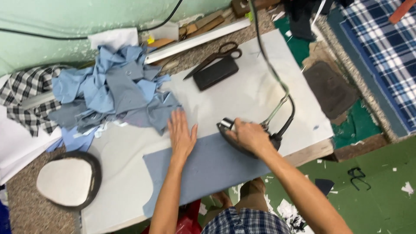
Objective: The person irons several light blue fabric pieces on a white worktable using a steam iron. They smooth each piece, iron it, and place it on a red chair. The person also uses a black pressing block and a long metal ruler during the process.
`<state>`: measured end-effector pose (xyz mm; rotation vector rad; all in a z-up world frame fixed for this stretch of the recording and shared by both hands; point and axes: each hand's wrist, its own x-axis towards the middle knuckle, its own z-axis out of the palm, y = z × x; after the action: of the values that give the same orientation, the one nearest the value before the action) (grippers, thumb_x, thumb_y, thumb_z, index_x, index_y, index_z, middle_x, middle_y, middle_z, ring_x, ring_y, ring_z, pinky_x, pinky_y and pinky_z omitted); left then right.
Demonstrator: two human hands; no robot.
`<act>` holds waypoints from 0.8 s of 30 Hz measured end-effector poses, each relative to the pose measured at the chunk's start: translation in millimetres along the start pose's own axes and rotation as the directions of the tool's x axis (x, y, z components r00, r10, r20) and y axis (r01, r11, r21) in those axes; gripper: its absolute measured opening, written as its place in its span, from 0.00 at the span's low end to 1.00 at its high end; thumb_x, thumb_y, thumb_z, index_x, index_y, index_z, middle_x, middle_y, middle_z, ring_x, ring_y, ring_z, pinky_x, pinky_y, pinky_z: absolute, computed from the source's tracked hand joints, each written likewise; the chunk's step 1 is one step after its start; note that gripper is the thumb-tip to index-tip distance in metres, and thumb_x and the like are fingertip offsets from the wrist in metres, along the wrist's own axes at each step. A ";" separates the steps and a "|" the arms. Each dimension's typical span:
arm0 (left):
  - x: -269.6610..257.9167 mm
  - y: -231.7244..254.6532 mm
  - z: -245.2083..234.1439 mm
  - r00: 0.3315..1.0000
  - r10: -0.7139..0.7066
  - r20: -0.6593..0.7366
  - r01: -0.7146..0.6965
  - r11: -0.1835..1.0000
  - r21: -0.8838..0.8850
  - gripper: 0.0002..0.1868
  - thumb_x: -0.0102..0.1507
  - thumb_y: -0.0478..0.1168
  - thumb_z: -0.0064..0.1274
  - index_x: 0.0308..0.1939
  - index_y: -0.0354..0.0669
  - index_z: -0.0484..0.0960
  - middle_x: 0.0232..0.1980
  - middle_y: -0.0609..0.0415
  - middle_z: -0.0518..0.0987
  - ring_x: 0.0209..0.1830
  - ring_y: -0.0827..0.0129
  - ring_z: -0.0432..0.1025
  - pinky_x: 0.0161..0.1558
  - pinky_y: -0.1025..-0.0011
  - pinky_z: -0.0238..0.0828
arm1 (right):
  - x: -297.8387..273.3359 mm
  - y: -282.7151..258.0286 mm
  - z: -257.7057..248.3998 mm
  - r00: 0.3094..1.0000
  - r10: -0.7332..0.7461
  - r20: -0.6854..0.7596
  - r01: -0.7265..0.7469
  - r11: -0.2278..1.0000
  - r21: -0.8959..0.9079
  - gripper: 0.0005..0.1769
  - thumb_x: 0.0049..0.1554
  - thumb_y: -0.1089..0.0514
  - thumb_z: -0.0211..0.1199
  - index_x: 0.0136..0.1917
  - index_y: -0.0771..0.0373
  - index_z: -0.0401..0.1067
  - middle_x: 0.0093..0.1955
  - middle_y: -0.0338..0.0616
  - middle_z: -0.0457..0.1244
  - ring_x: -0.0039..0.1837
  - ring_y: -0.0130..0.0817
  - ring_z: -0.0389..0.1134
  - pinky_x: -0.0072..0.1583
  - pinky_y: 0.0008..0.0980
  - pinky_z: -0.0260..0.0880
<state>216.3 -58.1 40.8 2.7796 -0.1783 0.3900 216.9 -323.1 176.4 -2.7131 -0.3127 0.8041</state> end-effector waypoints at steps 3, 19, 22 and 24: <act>85.3 34.9 33.2 0.992 0.069 0.101 -0.072 0.997 0.034 0.37 0.70 0.55 0.47 0.75 0.34 0.61 0.80 0.36 0.57 0.81 0.46 0.48 0.77 0.44 0.36 | 11.8 11.4 2.6 0.999 -0.052 0.017 0.052 0.999 0.016 0.28 0.65 0.37 0.47 0.57 0.64 0.66 0.49 0.65 0.71 0.54 0.62 0.74 0.55 0.55 0.74; 93.4 21.9 65.5 0.958 -0.154 0.242 0.134 0.986 0.095 0.38 0.63 0.55 0.58 0.75 0.52 0.65 0.61 0.39 0.66 0.61 0.47 0.64 0.55 0.54 0.62 | 24.4 17.8 -6.7 0.926 -0.325 0.192 0.357 0.919 -0.168 0.23 0.66 0.37 0.48 0.52 0.59 0.63 0.44 0.59 0.70 0.47 0.58 0.76 0.49 0.52 0.76; 50.7 1.1 26.9 0.941 -0.289 0.176 0.316 0.937 -0.148 0.34 0.63 0.58 0.56 0.73 0.58 0.72 0.57 0.42 0.71 0.59 0.47 0.65 0.59 0.54 0.59 | 37.3 1.5 6.6 0.892 -0.397 0.218 0.443 0.864 -0.241 0.24 0.66 0.36 0.48 0.52 0.60 0.64 0.44 0.59 0.70 0.47 0.56 0.76 0.49 0.50 0.76; 10.8 7.9 -30.2 0.948 -0.317 0.024 0.315 0.929 -0.192 0.34 0.62 0.55 0.60 0.71 0.56 0.74 0.57 0.42 0.71 0.58 0.47 0.66 0.60 0.54 0.62 | 41.5 -22.5 7.1 0.877 -0.421 0.233 0.472 0.846 -0.249 0.25 0.66 0.35 0.47 0.52 0.60 0.64 0.44 0.59 0.70 0.47 0.56 0.76 0.50 0.50 0.76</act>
<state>217.8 -56.1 73.7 2.5534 0.2222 0.2835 244.2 -288.6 157.7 -2.6581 -1.1496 0.9019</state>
